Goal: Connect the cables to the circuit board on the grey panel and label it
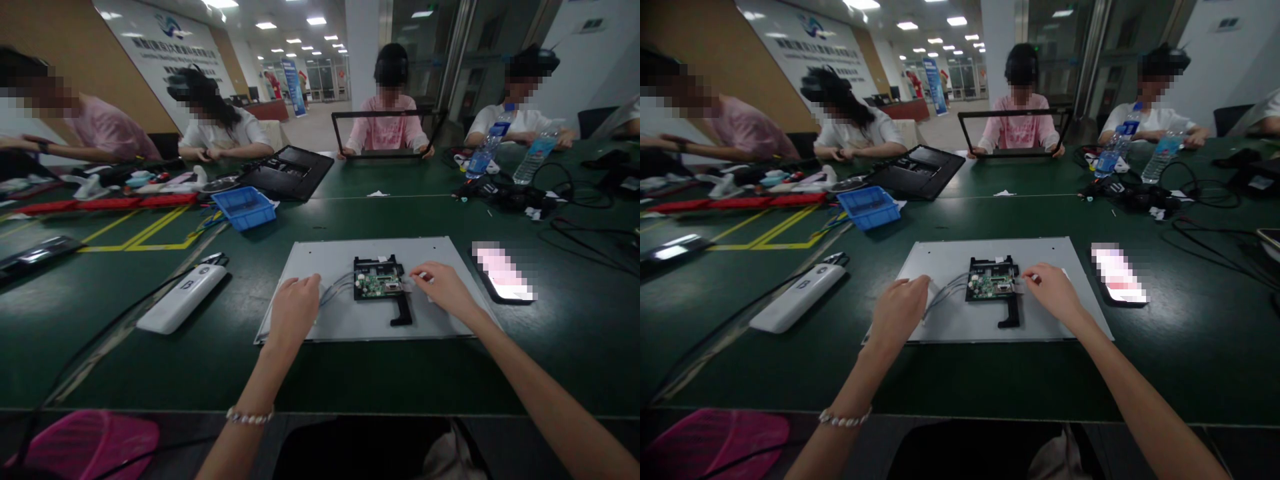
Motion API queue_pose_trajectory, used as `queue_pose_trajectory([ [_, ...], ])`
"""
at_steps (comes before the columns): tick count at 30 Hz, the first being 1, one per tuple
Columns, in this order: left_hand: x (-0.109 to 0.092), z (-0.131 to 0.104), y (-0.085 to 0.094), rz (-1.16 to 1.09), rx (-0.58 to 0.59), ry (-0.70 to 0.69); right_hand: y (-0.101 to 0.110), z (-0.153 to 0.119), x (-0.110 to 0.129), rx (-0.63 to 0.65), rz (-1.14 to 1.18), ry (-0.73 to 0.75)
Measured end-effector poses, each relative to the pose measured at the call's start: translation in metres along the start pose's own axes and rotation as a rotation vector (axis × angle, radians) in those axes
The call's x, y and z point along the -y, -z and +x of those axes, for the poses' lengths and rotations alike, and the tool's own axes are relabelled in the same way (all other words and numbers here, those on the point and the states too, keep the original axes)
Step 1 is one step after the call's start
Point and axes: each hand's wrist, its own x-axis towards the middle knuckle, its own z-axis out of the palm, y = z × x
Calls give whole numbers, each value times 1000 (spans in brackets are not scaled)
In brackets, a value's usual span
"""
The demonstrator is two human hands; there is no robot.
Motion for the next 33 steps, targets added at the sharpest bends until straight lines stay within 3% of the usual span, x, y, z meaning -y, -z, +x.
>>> queue_pose_trajectory([
  [7, -21, -13, 4, -82, 26, -37, 2, 0, 0, 9, -14, 5],
  [17, -35, -21, -1, -157, 77, -19, 2, 1, -1, 12, -12, 14],
  [26, -27, -9, 5, -200, 21, 139, 3, 0, -1, 31, 0, 5],
  [33, -24, -5, -4, -230, 102, 171, 1, 0, -1, 117, 82, 17],
])
